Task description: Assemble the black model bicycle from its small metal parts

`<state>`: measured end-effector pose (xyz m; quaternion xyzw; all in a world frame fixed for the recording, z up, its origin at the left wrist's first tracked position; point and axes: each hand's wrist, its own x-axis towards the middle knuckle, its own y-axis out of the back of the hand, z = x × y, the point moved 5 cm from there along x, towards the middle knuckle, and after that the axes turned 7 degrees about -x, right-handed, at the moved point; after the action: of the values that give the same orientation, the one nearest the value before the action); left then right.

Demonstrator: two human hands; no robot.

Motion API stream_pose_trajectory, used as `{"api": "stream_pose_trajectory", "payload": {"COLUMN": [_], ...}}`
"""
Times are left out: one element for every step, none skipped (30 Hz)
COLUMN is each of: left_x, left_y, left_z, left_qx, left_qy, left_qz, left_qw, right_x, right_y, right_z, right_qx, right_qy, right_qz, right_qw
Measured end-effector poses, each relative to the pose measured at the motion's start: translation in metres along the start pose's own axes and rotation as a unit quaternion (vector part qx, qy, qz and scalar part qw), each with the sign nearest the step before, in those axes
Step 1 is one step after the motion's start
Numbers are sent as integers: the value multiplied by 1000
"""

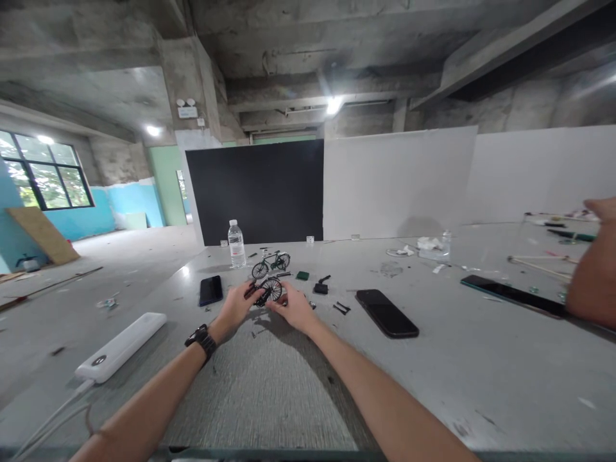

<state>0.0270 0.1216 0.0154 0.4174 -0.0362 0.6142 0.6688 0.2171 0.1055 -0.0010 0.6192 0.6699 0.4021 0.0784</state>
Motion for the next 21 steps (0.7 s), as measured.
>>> {"api": "stream_pose_trajectory", "payload": {"left_x": [0, 0, 1, 1, 1, 0, 0, 0, -1, -1, -1, -1, -1, -1, -1, -2, -2, -2, -2, -2, -3], "left_y": [-1, -1, -2, -3, -3, -3, -3, -3, -3, -3, -3, -4, -4, -4, -5, -5, -5, -5, -5, -5, -5], "left_z": [-1, -1, -2, -2, -2, -3, -3, -3, -3, -2, -2, -2, -1, -1, -1, -1, -2, -3, -4, -4, -5], "left_qx": [-1, -2, -4, -6, -10, -12, -14, -15, -15, -16, -16, -13, -9, -4, -1, 1, 2, 3, 6, 6, 2], "left_qy": [-1, -1, 0, 0, 0, 0, 1, 2, 2, 0, -3, -6, -9, -9, -7, -3, 3, 6, 9, 8, 2], "left_qz": [-2, -5, -8, -10, -12, -13, -14, -13, -13, -12, -12, -13, -17, -19, -20, -25, -26, -23, -22, -29, -28], "left_qw": [1000, 1000, 1000, 1000, 1000, 1000, 1000, 1000, 1000, 1000, 1000, 1000, 1000, 1000, 1000, 1000, 1000, 1000, 1000, 1000, 1000], "right_x": [0, 0, 0, 0, 0, 0, 0, 0, 0, -1, -1, -2, -2, -3, -3, -3, -3, -3, -3, -4, -4], "right_y": [0, 0, -1, -1, -1, -1, -1, -2, -2, -2, -2, -2, -2, -2, -2, -2, -2, -3, -4, -4, -5], "right_z": [0, 0, 1, 1, 2, 3, 3, 4, 4, 4, 4, 3, 2, 1, 0, -1, -2, -1, -1, -1, -1], "right_qx": [1, 3, 4, 5, 4, 4, 4, 5, 7, 10, 14, 15, 15, 11, 6, 4, 5, 9, 9, 6, 4], "right_qy": [-3, -7, -10, -13, -16, -18, -20, -21, -22, -24, -25, -26, -26, -24, -22, -20, -22, -30, -36, -38, -34], "right_qz": [-2, -4, -6, -8, -10, -11, -12, -14, -16, -18, -19, -21, -21, -22, -21, -24, -29, -38, -40, -39, -39], "right_qw": [1000, 1000, 1000, 1000, 1000, 1000, 1000, 1000, 1000, 1000, 999, 999, 999, 999, 1000, 1000, 999, 999, 999, 999, 999]}}
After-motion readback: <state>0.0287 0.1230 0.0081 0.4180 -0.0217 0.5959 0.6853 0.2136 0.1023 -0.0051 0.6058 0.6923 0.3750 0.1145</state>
